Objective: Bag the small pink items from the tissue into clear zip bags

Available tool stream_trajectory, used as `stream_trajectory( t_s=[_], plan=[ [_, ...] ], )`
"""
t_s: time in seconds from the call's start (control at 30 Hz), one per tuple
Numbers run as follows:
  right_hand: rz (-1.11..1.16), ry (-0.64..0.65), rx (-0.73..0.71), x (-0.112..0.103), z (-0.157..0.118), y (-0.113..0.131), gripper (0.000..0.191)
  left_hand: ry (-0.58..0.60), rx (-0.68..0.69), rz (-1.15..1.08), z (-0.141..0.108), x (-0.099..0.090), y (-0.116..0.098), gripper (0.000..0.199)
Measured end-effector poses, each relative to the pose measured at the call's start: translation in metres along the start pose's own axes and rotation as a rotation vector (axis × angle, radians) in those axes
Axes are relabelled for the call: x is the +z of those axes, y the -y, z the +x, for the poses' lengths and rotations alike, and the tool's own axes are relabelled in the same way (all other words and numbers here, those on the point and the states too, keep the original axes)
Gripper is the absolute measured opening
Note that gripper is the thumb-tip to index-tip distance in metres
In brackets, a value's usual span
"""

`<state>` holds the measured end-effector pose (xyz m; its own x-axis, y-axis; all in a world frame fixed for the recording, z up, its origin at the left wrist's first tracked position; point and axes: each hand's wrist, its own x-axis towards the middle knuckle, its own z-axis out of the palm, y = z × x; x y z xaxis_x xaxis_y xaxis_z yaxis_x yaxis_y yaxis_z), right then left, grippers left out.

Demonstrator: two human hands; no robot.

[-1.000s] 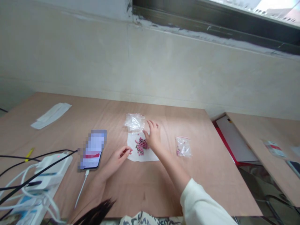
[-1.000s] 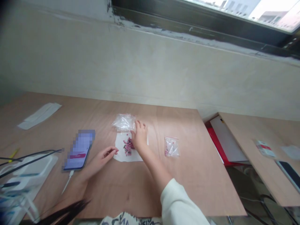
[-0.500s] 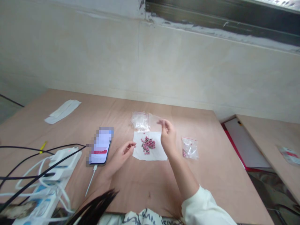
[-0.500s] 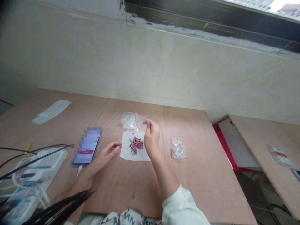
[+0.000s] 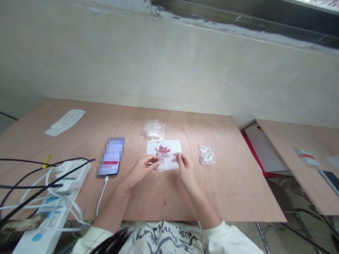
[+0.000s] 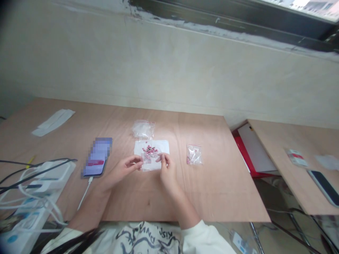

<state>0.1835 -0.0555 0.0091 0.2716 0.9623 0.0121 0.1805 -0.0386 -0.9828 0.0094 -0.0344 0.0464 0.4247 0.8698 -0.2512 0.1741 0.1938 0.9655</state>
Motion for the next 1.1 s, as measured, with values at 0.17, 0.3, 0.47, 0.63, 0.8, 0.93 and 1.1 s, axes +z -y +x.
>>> stream_trajectory(
  t_s=[0.17, 0.3, 0.47, 0.63, 0.8, 0.93, 1.1],
  plan=[
    [-0.164, -0.148, 0.017, 0.003, -0.004, 0.007, 0.021, 0.004, 0.008, 0.078, 0.006, -0.006, 0.003, 0.018],
    [-0.286, -0.081, -0.122, 0.009, -0.012, 0.030, 0.016, -0.009, 0.046, 0.135, 0.007, -0.006, -0.001, 0.016],
    [-0.226, 0.307, -0.116, 0.016, -0.012, 0.050, 0.018, 0.011, 0.111, 0.275, 0.003, 0.000, -0.012, 0.016],
    [-0.262, 0.327, -0.038, 0.010, -0.010, 0.049, 0.022, -0.045, 0.129, 0.321, -0.003, -0.005, -0.010, 0.019],
    [-0.346, 0.235, -0.120, 0.019, -0.018, 0.052, 0.017, -0.197, 0.191, 0.542, -0.004, -0.005, -0.004, 0.006],
    [-0.327, 0.257, -0.161, 0.027, -0.021, 0.056, 0.016, -0.066, 0.382, 0.611, 0.000, -0.004, -0.010, 0.040],
    [-0.178, 0.245, 0.011, 0.023, -0.016, 0.055, 0.018, 0.181, 0.378, 0.579, -0.003, -0.012, -0.021, 0.041]
  ],
)
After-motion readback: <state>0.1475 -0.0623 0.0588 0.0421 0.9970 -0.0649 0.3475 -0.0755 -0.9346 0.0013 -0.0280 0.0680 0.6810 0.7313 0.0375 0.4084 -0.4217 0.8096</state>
